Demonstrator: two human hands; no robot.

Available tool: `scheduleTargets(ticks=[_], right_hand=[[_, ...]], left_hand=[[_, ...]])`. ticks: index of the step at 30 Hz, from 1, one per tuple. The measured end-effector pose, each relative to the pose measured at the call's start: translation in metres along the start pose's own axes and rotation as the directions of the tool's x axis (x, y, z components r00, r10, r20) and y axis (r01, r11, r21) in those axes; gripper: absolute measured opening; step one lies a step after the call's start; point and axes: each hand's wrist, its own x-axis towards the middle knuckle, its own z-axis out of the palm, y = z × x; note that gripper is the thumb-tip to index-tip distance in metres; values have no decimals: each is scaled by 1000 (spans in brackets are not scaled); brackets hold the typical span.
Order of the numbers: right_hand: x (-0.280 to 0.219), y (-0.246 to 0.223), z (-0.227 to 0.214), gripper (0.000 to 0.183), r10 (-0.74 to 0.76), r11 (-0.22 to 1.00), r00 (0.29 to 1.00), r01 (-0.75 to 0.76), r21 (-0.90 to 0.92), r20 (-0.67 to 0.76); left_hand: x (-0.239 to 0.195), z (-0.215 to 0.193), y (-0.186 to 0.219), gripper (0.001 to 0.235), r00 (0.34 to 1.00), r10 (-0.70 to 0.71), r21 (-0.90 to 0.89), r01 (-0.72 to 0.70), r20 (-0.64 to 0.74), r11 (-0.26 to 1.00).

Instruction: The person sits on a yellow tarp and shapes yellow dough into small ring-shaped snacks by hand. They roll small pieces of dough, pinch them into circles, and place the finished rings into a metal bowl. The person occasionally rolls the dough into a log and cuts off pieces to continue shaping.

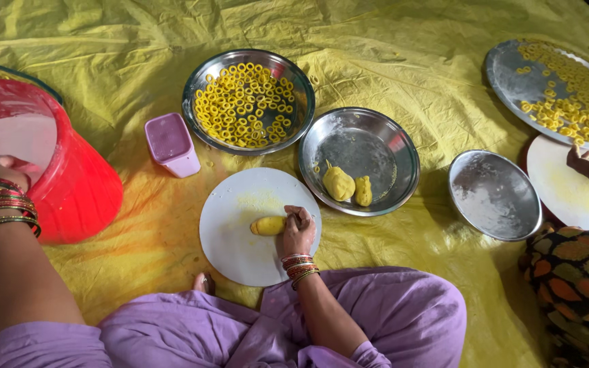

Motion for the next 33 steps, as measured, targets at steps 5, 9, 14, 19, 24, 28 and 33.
scheduleTargets(ticks=[5, 9, 14, 19, 24, 28, 33], right_hand=[[2, 4, 2, 19, 24, 1000, 1000, -24, -19, -1], [1, 3, -1, 19, 7, 1000, 1000, -7, -23, 25], [3, 2, -1, 20, -24, 1000, 999, 25, -14, 41], [8, 23, 2, 19, 1, 1000, 1000, -1, 18, 7], [19, 48, 6, 17, 3, 957, 1000, 1, 291, -14], [21, 55, 5, 15, 15, 948, 1000, -18, 317, 10], [20, 50, 2, 15, 55, 964, 998, -54, 262, 3]], left_hand=[[4, 6, 6, 27, 1000, 4, 15, -5, 19, 1000], [7, 6, -4, 28, 999, -7, 61, 5, 41, 998], [22, 9, -7, 29, 995, 0, 155, -15, 101, 988], [2, 5, -2, 31, 991, 52, 264, -84, 125, 961], [-35, -17, 31, 32, 991, 120, 414, -85, -59, 906], [-57, -20, 41, 25, 960, 152, 344, -64, -237, 937], [-61, -22, 59, 16, 940, 138, 480, 32, -313, 877]])
